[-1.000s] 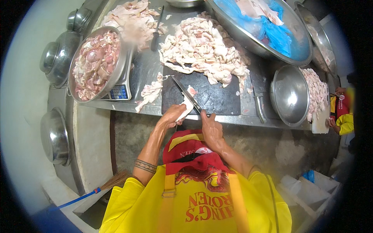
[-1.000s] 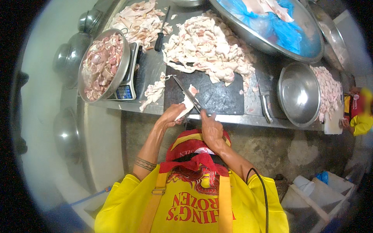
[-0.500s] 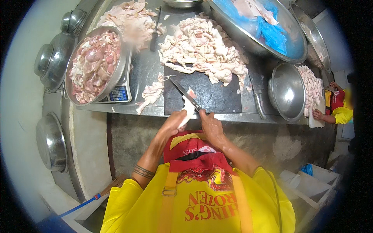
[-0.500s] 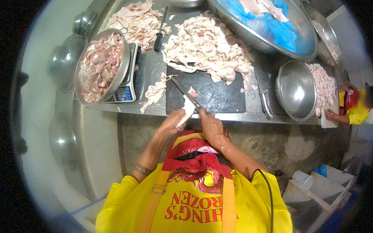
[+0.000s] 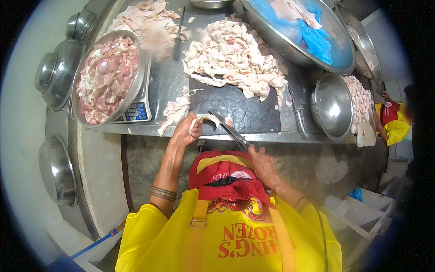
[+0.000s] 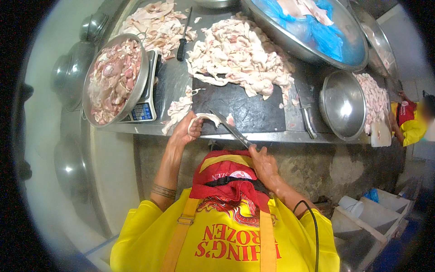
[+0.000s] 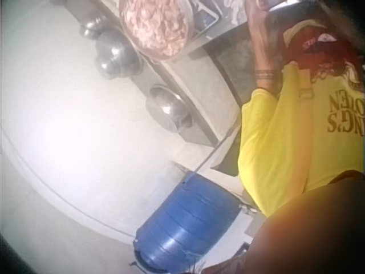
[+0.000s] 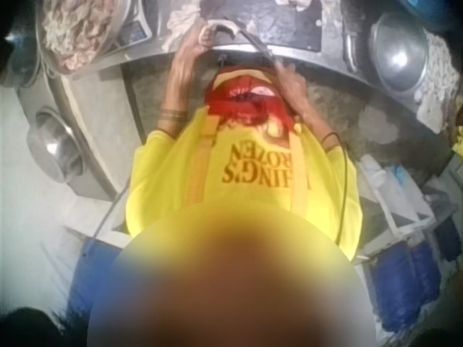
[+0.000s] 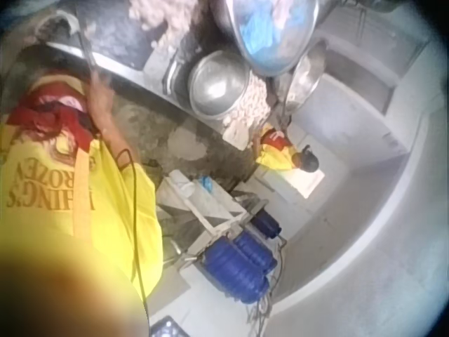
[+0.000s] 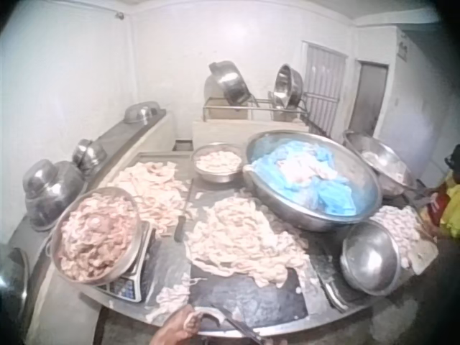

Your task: The person repeatedly slices pieces of raw meat on a cutting board using a knife. They transfer the cut pieces into a metal bowl and continue processing additional pieces from a pile on the board.

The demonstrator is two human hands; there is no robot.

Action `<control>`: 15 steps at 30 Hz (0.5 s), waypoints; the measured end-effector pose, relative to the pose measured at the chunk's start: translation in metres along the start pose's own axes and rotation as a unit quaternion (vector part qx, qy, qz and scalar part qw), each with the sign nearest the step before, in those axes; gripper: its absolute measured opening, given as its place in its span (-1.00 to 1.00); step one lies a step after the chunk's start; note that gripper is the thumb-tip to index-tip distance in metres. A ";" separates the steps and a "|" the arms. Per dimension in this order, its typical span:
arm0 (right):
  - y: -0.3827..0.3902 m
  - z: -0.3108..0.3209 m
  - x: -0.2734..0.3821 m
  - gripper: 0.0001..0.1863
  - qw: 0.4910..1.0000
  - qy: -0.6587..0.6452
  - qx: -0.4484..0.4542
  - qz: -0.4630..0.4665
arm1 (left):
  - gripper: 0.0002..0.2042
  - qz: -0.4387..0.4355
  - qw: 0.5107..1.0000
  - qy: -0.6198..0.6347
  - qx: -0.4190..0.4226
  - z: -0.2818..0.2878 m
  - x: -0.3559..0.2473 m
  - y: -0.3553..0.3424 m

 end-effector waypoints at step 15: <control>-0.008 0.016 -0.004 -0.72 0.970 -0.244 -0.002 -0.010 | -0.76 -0.135 0.921 -0.333 -0.151 0.006 -0.061 0.081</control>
Point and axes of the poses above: each hand's wrist, its own y-axis away from the middle knuckle, its own z-axis out of the back of the hand, x = y × z, the point moved 10 cm from there along -y, towards the middle knuckle, and after that the axes turned 2 degrees about -z, right-handed, at the moved point
